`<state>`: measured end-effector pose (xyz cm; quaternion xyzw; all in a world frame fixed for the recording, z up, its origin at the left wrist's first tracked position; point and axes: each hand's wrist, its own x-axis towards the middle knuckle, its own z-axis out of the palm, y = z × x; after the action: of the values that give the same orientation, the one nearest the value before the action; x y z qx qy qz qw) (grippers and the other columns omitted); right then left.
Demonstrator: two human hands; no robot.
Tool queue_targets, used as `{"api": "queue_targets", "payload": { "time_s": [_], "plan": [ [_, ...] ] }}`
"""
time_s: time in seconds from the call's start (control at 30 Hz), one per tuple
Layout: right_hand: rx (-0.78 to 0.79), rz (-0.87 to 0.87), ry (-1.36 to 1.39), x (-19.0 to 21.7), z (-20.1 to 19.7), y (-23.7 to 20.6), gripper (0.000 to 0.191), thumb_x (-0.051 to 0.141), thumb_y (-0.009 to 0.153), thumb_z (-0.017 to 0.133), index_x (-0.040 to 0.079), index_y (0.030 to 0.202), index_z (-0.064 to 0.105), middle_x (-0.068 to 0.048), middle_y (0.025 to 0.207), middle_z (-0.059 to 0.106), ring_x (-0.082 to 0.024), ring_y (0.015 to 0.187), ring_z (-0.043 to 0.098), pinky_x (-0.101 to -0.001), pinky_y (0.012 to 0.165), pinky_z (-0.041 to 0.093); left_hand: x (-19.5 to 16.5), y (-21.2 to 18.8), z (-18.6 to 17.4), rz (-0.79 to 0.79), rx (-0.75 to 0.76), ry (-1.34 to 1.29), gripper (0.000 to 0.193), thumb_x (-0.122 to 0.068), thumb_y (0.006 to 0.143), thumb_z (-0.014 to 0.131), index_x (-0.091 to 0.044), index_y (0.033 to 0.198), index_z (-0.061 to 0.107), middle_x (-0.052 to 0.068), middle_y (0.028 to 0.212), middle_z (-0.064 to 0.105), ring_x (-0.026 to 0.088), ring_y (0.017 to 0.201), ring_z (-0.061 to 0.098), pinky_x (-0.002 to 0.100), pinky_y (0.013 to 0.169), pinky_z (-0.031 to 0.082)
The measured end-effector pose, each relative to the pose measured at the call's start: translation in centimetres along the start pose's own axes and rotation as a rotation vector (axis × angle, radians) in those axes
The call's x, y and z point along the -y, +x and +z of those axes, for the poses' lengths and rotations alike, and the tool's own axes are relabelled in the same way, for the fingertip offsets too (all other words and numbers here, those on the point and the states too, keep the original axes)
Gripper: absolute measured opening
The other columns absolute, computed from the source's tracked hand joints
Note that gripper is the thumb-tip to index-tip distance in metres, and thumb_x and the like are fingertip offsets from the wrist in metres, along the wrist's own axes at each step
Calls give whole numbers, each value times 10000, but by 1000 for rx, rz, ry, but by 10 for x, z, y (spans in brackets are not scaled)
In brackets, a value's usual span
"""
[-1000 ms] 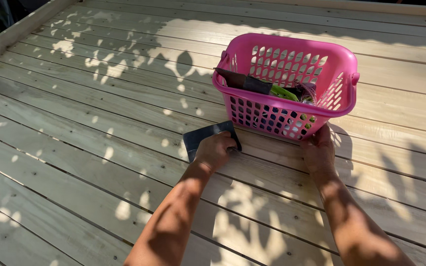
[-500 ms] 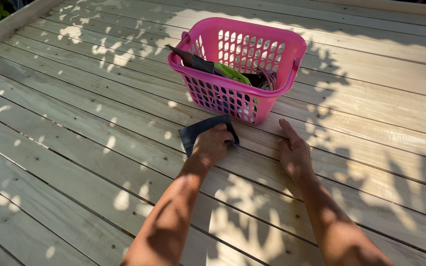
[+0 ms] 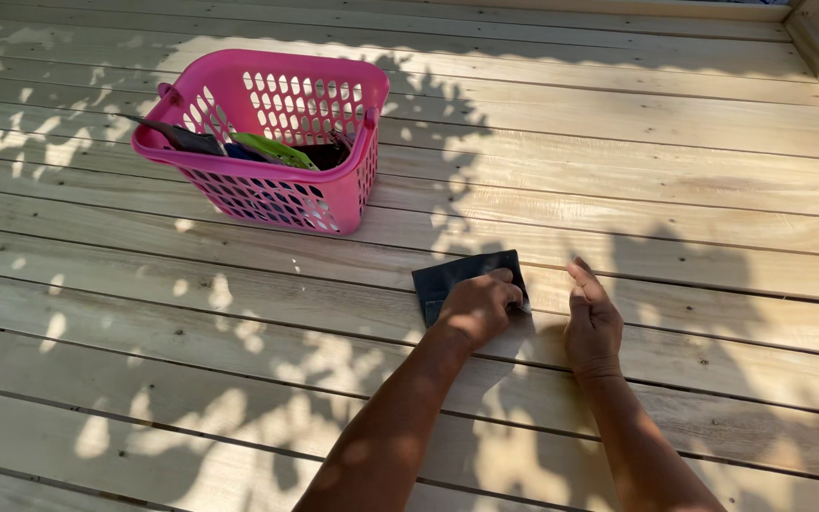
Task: The person sands the wooden slats and frame of an unfinished outdoor bench by hand, using a black sanding block. They work across the seat slats, then move to the edges and the long side rail, steadying the bench with their free hand. A pink plastic basket holding supplies sits on the bench.
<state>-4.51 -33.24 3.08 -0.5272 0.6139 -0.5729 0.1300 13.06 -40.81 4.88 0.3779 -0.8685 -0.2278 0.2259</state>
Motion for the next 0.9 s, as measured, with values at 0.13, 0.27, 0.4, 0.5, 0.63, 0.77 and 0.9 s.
{"api": "queue_targets", "payload": {
  "time_s": [0.13, 0.27, 0.4, 0.5, 0.63, 0.77, 0.9],
  "plan": [
    [-101, 210, 74, -12, -73, -4, 360, 110, 1065, 436, 60, 1365, 628, -108, 1501, 587, -216, 1414, 525, -317, 1180, 394, 30, -10, -24, -34, -20, 69, 248, -43, 793, 683, -170, 964, 810, 45, 1076, 697, 308, 1064, 679, 419, 897, 558],
    [-110, 278, 91, -16, -104, -12, 347, 103, 1066, 439, 67, 1345, 642, -106, 1533, 556, -230, 1448, 480, -335, 1195, 363, -8, 7, 10, -36, 25, 69, 256, -23, 806, 641, -152, 978, 782, 25, 1075, 691, 289, 1009, 693, 405, 874, 571],
    [-32, 284, -75, -22, -110, -17, 340, 108, 1043, 472, 64, 1319, 664, -107, 1530, 560, -245, 1444, 479, -347, 1183, 353, -77, 41, 57, 79, 27, 58, 278, -27, 770, 652, -166, 954, 807, 49, 1067, 701, 317, 1042, 682, 424, 914, 558],
    [-49, 291, -17, -33, -128, -18, 332, 145, 1034, 495, 71, 1304, 674, -119, 1524, 576, -244, 1444, 498, -340, 1184, 370, -78, 42, 50, 73, 1, -33, 326, -8, 751, 632, -176, 968, 808, 39, 1079, 715, 320, 1021, 687, 421, 887, 561],
    [-50, 152, -49, -54, -184, -22, 306, 136, 1056, 501, 46, 1303, 658, -171, 1532, 546, -259, 1444, 486, -345, 1188, 363, -30, 19, -1, -51, 38, 30, 274, -18, 762, 648, -163, 939, 799, 48, 1008, 705, 310, 952, 694, 404, 832, 567],
    [-122, 161, -38, -70, -212, -26, 283, 129, 1068, 490, 54, 1264, 680, -157, 1521, 576, -236, 1372, 551, -329, 1148, 409, -25, 13, 0, -76, -42, 18, 250, 7, 736, 664, -136, 893, 794, 61, 972, 693, 316, 935, 690, 406, 807, 553],
    [-161, 208, -37, -75, -221, -33, 288, 116, 1047, 502, 55, 1255, 692, -147, 1510, 577, -241, 1384, 543, -342, 1142, 400, -71, 41, 48, 70, -49, -12, 206, -3, 777, 680, -126, 901, 789, 62, 982, 692, 319, 948, 688, 403, 823, 569]
  ]
}}
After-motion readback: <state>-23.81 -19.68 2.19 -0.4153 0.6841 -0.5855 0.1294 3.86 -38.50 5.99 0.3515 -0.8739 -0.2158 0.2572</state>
